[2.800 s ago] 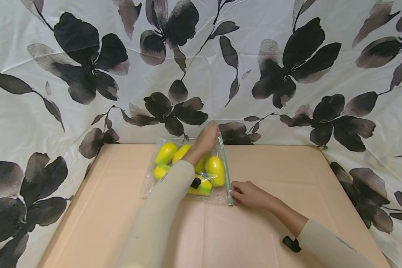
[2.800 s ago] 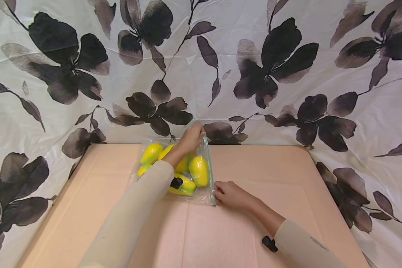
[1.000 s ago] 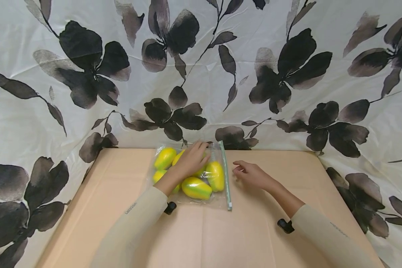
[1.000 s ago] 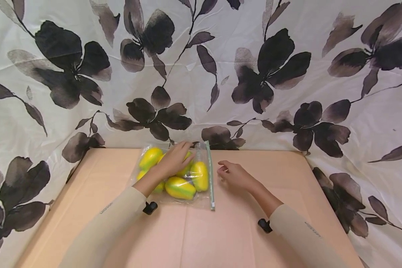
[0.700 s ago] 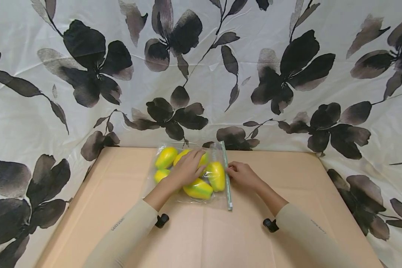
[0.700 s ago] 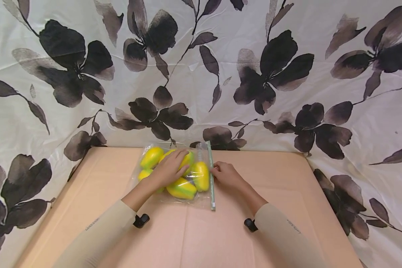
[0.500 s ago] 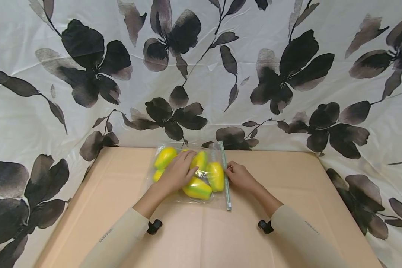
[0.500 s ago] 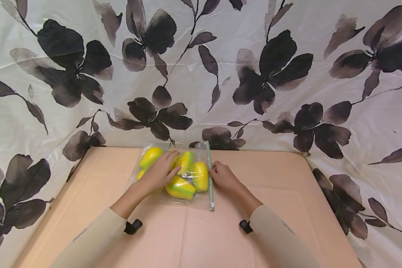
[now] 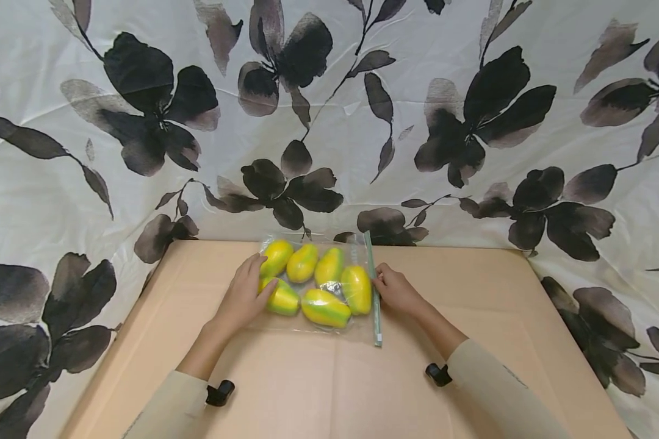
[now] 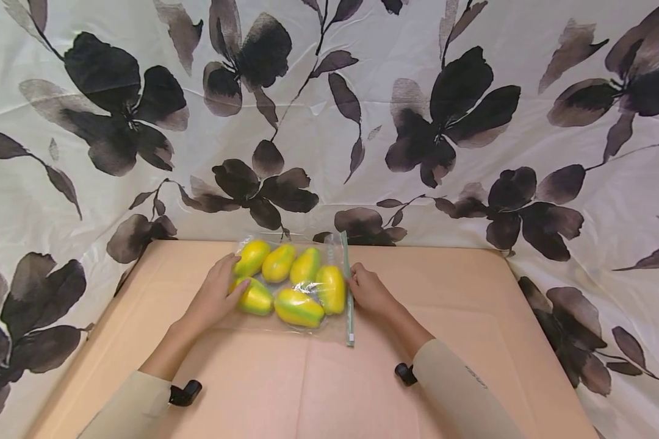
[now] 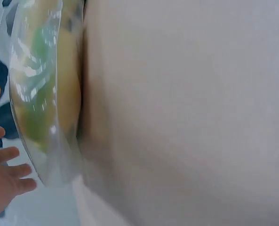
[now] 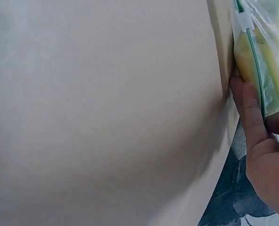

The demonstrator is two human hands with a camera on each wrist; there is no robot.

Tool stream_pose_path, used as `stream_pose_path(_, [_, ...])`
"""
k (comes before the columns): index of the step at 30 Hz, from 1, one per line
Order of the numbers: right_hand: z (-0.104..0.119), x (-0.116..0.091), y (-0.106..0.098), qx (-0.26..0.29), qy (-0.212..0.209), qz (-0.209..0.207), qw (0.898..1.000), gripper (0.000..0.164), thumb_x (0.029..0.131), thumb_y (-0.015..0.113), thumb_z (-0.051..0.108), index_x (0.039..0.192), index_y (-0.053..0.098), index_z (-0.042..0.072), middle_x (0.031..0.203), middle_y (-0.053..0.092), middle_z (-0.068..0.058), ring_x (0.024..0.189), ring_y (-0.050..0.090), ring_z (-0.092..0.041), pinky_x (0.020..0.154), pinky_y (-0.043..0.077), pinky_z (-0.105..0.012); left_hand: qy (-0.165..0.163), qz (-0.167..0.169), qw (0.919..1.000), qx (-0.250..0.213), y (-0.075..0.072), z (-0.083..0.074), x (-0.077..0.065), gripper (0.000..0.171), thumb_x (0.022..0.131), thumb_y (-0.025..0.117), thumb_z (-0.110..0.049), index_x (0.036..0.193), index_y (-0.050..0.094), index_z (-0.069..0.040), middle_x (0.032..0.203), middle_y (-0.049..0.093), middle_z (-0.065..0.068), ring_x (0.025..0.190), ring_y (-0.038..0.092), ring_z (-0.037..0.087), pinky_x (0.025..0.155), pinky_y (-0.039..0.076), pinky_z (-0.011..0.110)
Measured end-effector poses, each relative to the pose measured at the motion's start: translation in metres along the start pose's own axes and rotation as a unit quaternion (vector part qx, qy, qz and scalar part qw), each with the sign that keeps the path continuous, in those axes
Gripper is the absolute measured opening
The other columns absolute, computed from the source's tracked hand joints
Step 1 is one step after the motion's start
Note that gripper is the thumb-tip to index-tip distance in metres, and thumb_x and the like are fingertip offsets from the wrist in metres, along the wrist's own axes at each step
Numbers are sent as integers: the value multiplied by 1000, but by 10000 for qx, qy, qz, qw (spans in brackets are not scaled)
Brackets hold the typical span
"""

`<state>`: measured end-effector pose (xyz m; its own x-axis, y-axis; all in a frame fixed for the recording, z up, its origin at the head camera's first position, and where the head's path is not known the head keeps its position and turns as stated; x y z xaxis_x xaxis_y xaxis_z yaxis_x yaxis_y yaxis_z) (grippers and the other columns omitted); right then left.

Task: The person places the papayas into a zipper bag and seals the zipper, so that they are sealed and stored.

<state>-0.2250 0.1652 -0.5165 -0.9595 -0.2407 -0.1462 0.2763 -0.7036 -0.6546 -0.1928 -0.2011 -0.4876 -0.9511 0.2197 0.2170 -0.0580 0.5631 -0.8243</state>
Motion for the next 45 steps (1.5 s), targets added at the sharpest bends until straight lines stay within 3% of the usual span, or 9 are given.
stream_pose_path(3, [-2, -3, -3, -67, 4, -16, 10000, 13, 109, 51, 16, 115, 51, 4, 80, 56, -8, 66, 56, -18, 61, 50, -27, -434, 274, 9971, -555, 1, 12, 1, 71, 105, 56, -37, 159, 27, 1, 165, 25, 28, 153, 25, 48, 123, 24, 64])
stream_pose_path(7, [-7, -8, -6, -108, -1, -24, 9999, 13, 109, 51, 16, 115, 51, 4, 80, 55, -6, 65, 54, -17, 59, 49, -26, -886, 626, 9860, -1263, 4, 23, 2, 79, 107, 48, -49, 165, 15, -6, 170, 16, 25, 156, 17, 48, 123, 18, 66])
stream_pose_path(11, [-11, -12, -10, -210, -64, -2, 9998, 12, 109, 48, 16, 113, 50, 5, 75, 51, -4, 62, 49, -16, 57, 44, -26, -1067, 863, 9751, -1744, 11, 29, 2, 80, 107, 46, -52, 166, 13, -11, 170, 17, 25, 155, 19, 49, 123, 21, 66])
stream_pose_path(18, [-19, -20, -20, -127, 73, -52, 9999, 12, 109, 47, 15, 113, 50, 5, 72, 49, -3, 62, 50, -17, 58, 45, -27, -892, 833, 9719, -2011, 25, 18, 2, 72, 108, 48, -43, 165, 19, -10, 171, 18, 20, 158, 17, 44, 125, 18, 63])
stream_pose_path(24, [-27, -25, -33, -149, 209, -194, 9995, 15, 109, 47, 15, 116, 50, 2, 75, 52, -4, 66, 51, -17, 60, 46, -26, -647, 935, 9740, -1957, 39, 1, 1, 67, 110, 44, -40, 164, 21, -8, 172, 14, 22, 159, 14, 43, 126, 17, 60])
stream_pose_path(29, [-33, -27, -41, -202, 301, -297, 9989, 18, 108, 48, 15, 119, 50, 0, 77, 53, -5, 65, 49, -17, 59, 43, -26, -476, 856, 9771, -1888, 48, -9, 1, 66, 110, 46, -36, 163, 25, -4, 170, 17, 25, 158, 15, 44, 126, 16, 59])
stream_pose_path(39, [-43, -30, -56, -178, 360, -386, 9985, 20, 107, 47, 16, 119, 51, 0, 82, 63, -9, 62, 49, -16, 57, 42, -25, -118, 725, 9815, -1770, 58, -21, 6, 69, 106, 55, -32, 161, 29, 0, 168, 22, 27, 157, 18, 47, 125, 18, 62])
stream_pose_path(45, [-50, -30, -69, -103, 423, -507, 9978, 22, 107, 48, 15, 121, 51, -1, 88, 68, -12, 65, 53, -15, 58, 46, -26, -62, 792, 9825, -1684, 58, -32, 13, 69, 106, 56, -33, 162, 29, -3, 169, 22, 25, 157, 20, 44, 126, 20, 59])
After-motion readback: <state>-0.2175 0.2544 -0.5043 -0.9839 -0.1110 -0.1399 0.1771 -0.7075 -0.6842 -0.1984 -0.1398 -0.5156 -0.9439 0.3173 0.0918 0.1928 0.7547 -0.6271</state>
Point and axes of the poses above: each hand's wrist, its own x-axis towards the middle knuckle, its own y-axis out of the palm, z = x × y, the point moved 1 cm from there along x, towards the middle knuckle
